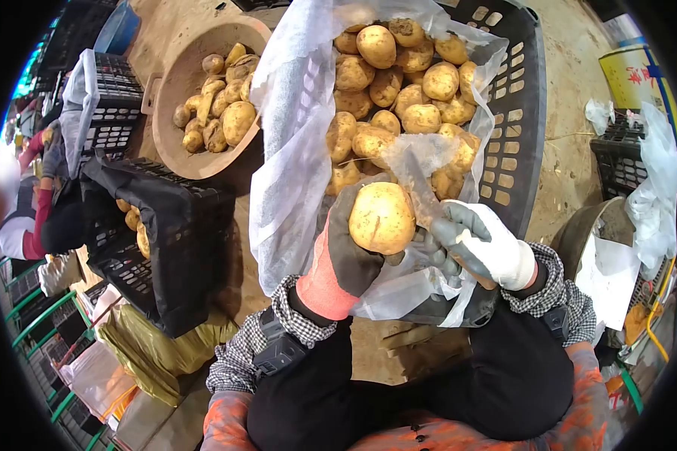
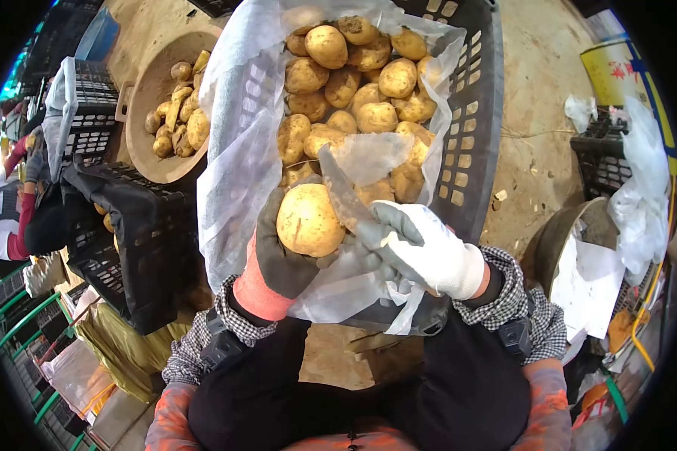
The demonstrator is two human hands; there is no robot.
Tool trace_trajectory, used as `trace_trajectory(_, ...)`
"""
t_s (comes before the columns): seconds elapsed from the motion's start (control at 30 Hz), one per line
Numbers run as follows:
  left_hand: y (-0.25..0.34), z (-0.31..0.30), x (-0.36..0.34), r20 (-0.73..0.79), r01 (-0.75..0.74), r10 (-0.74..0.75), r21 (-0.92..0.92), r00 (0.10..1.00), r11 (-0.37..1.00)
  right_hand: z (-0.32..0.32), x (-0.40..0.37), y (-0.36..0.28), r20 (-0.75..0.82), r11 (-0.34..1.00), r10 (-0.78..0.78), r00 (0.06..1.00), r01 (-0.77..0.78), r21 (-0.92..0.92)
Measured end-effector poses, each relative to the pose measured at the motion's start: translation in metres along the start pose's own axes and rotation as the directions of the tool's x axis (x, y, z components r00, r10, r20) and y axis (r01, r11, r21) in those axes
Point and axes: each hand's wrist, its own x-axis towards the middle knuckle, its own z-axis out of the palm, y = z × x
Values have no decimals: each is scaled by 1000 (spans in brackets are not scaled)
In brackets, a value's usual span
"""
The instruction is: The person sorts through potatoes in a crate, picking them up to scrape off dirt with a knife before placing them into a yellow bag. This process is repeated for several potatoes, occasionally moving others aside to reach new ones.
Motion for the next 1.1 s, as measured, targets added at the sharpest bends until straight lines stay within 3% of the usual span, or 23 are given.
trace_trajectory(0.07,5,1,1,-29,29,-30,-19,999,999,4,0,-6,-32,989,127,991,-129,-73)
trace_trajectory(0.2,0,3,-6,-82,50,-52,-28,995,998,-8,2,11,118,976,27,993,0,-219)
trace_trajectory(0.23,0,3,-4,-83,50,-52,-27,995,998,1,0,8,5,990,141,990,-141,-1)
trace_trajectory(0.27,2,2,-1,-45,35,-39,-76,998,996,0,1,12,4,990,142,990,-142,-1)
trace_trajectory(0.33,7,2,2,-4,22,-23,-129,1000,991,2,7,10,17,943,-31,999,34,-331)
trace_trajectory(0.4,8,3,1,161,305,-259,-530,952,791,-2,1,3,88,955,114,990,-85,-283)
trace_trajectory(0.43,6,4,1,228,391,-322,-629,919,672,-5,5,14,209,742,-117,971,226,-631)
trace_trajectory(0.47,-4,8,-1,177,287,-227,-525,958,801,-7,7,21,406,332,-268,873,480,-812)
trace_trajectory(0.53,-6,7,-1,129,170,-129,-391,983,904,-6,0,18,417,354,-282,864,498,-792)
trace_trajectory(0.57,-2,5,1,230,327,-233,-645,945,691,-6,-7,12,206,785,-189,960,273,-556)
trace_trajectory(0.6,0,0,2,326,427,-297,-811,898,401,-4,-9,6,95,989,20,995,-6,-148)
trace_trajectory(0.67,-9,-12,-6,365,403,-298,-912,882,75,-5,-13,1,-146,972,-229,962,234,15)
trace_trajectory(0.73,6,-34,-3,27,172,-623,-970,782,173,-18,-14,-6,-367,921,-123,922,244,305)
trace_trajectory(0.8,-6,-92,-16,-102,40,-512,-965,853,258,-26,-8,-4,-282,798,-405,869,487,355)
trace_trajectory(0.83,-3,-118,-26,-160,-106,-474,-985,866,140,-27,-6,-4,-250,742,-441,862,507,439)
trace_trajectory(0.87,-16,-144,-36,-309,-221,-416,-944,855,247,-11,-7,-8,-461,714,-345,817,548,436)
trace_trajectory(0.9,-38,-177,-54,-530,-251,-310,-739,790,625,0,-7,-13,-553,795,-210,807,470,384)
trace_trajectory(0.93,-61,-202,-70,-691,65,-99,-75,716,995,-6,-9,-11,-542,806,-164,824,429,408)
trace_trajectory(0.97,-80,-227,-80,-744,242,-40,166,667,956,-12,-11,-8,-531,815,-118,839,387,431)
trace_trajectory(1.0,-78,-221,-79,-669,42,-163,-194,725,980,-25,-10,0,-392,768,-191,900,386,511)
trace_trajectory(1.03,-75,-214,-79,-578,-107,-283,-548,766,830,-23,-11,-5,-429,791,-240,871,431,434)
trace_trajectory(1.07,-55,-200,-67,-377,-304,-300,-916,876,262,-16,-9,-10,-450,810,-285,846,464,358)
trace_trajectory(1.1,-28,-167,-34,-397,-192,-455,-881,798,432,-16,-8,-13,-467,805,-279,839,470,363)
